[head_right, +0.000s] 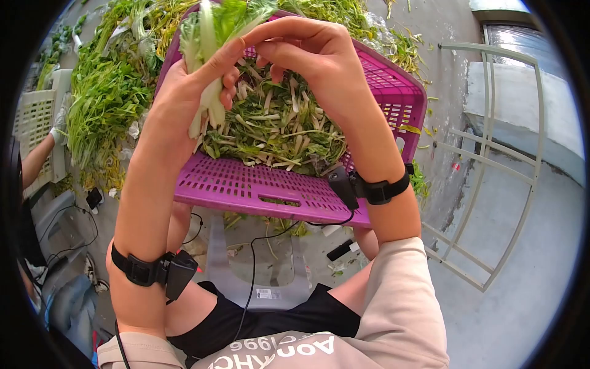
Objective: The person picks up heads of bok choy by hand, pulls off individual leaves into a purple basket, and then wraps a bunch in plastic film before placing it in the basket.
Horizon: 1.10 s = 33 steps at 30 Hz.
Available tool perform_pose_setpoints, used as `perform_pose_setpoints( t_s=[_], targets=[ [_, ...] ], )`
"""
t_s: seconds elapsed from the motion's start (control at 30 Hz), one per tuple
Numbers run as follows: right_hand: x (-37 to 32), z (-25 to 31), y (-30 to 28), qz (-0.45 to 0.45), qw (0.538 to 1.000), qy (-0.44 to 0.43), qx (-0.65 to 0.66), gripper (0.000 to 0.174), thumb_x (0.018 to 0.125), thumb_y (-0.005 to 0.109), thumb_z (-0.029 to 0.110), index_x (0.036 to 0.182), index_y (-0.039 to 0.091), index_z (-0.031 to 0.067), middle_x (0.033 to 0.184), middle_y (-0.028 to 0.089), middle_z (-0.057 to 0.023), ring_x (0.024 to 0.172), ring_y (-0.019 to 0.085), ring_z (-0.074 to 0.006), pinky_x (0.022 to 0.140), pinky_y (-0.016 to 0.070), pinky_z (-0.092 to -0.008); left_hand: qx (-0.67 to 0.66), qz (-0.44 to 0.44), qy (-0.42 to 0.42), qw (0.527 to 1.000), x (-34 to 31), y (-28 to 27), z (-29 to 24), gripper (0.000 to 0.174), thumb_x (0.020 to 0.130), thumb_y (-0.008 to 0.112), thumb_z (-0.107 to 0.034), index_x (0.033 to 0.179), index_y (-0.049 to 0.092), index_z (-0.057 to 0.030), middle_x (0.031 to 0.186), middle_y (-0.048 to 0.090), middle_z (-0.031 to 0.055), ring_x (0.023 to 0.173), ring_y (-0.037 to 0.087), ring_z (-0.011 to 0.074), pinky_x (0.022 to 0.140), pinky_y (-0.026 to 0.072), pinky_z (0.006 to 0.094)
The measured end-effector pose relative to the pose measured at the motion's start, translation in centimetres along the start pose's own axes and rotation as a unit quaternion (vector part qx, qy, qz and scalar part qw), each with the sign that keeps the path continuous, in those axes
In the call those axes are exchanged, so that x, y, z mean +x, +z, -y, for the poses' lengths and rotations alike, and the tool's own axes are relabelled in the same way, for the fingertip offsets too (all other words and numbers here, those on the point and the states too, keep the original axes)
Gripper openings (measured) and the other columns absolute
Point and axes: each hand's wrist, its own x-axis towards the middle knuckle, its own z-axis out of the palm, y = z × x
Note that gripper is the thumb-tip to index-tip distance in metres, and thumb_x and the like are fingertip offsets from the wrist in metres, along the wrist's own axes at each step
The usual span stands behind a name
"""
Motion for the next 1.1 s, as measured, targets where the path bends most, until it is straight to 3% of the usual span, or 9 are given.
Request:
perform_pose_setpoints(
  t_s=[0.23,0.3,0.43,0.5,0.63,0.77,0.9,1.03,1.1],
  targets=[
    [-0.1,0.1,-0.5,-0.024,0.994,0.024,0.105,0.021,0.090,0.064,0.009,0.106,0.074,-0.0008,0.094,0.072,-0.0067,0.075,0.064,-0.0115,0.067,0.0519,-0.0247,-0.128,0.043,-0.015,0.991,-0.5,0.4,-0.7,0.047,0.090,0.072,-0.048,0.108,0.062,-0.0057,0.081,0.062,0.0004,0.063,0.057,0.0060,0.056,0.0480,0.0199],
    [-0.3,0.4,-1.1,0.039,0.993,0.017,0.112,0.023,0.090,0.065,0.011,0.107,0.074,-0.0010,0.094,0.072,-0.0066,0.077,0.066,-0.0117,0.068,0.0525,-0.0254,-0.132,-0.017,0.005,0.991,-0.8,1.0,-1.0,0.047,0.091,0.070,-0.049,0.108,0.062,-0.0056,0.082,0.063,0.0009,0.064,0.058,0.0064,0.056,0.0479,0.0200],
    [-0.7,1.2,0.0,0.053,0.997,0.031,0.042,0.028,0.094,0.062,0.011,0.116,0.068,-0.0053,0.091,0.068,-0.0087,0.080,0.063,-0.0129,0.068,0.0502,-0.0268,-0.110,-0.032,0.019,0.993,0.0,0.4,0.2,0.045,0.091,0.070,-0.047,0.108,0.063,-0.0058,0.082,0.063,0.0003,0.064,0.058,0.0068,0.055,0.0466,0.0199],
    [-0.7,1.1,0.6,0.041,0.998,0.017,-0.034,0.029,0.093,0.065,0.010,0.119,0.067,-0.0022,0.091,0.068,-0.0061,0.077,0.061,-0.0100,0.066,0.0494,-0.0255,-0.070,0.038,0.007,0.997,0.0,0.2,0.4,0.040,0.091,0.072,-0.042,0.106,0.063,-0.0059,0.082,0.063,0.0000,0.064,0.058,0.0068,0.055,0.0460,0.0202],
    [-0.5,0.3,0.7,0.021,0.997,-0.014,-0.074,0.025,0.091,0.068,0.006,0.115,0.071,0.0027,0.083,0.069,0.0006,0.069,0.059,-0.0030,0.060,0.0472,-0.0208,-0.082,0.054,0.013,0.995,0.1,0.1,0.4,0.028,0.093,0.071,-0.028,0.105,0.062,-0.0042,0.080,0.061,-0.0001,0.066,0.057,0.0070,0.058,0.0472,0.0215],
    [-0.3,-1.2,-0.9,-0.006,0.998,0.027,-0.054,0.022,0.092,0.067,0.007,0.113,0.072,0.0030,0.081,0.068,0.0007,0.065,0.058,-0.0037,0.059,0.0474,-0.0209,-0.104,0.026,-0.007,0.994,0.1,-0.1,0.4,0.024,0.095,0.069,-0.023,0.105,0.061,-0.0031,0.079,0.060,0.0000,0.068,0.057,0.0078,0.061,0.0484,0.0226],
    [0.2,-7.8,-3.8,-0.001,0.979,0.144,-0.146,0.022,0.093,0.063,0.014,0.109,0.072,0.0030,0.092,0.072,-0.0044,0.067,0.060,-0.0071,0.060,0.0489,-0.0226,-0.179,-0.016,0.006,0.984,0.2,-0.5,0.5,0.020,0.095,0.066,-0.018,0.107,0.059,-0.0022,0.081,0.060,0.0020,0.069,0.057,0.0095,0.062,0.0492,0.0242],
    [-1.5,-22.5,-7.2,-0.033,0.903,0.367,-0.220,0.031,0.086,0.071,0.021,0.114,0.073,0.0054,0.082,0.071,-0.0077,0.067,0.067,-0.0154,0.062,0.0554,-0.0305,-0.198,-0.052,-0.002,0.979,0.3,-0.7,0.5,0.019,0.095,0.066,-0.017,0.106,0.059,-0.0027,0.082,0.060,0.0030,0.068,0.057,0.0106,0.061,0.0495,0.0250],
    [-3.2,-28.4,-8.2,0.008,0.860,0.422,-0.288,0.038,0.084,0.072,0.025,0.120,0.072,0.0113,0.106,0.071,-0.0150,0.086,0.071,-0.0247,0.078,0.0576,-0.0392,-0.199,-0.050,-0.003,0.979,0.3,-0.8,0.6,0.019,0.095,0.066,-0.017,0.106,0.059,-0.0029,0.082,0.060,0.0027,0.068,0.057,0.0105,0.061,0.0495,0.0250]
  ],
)
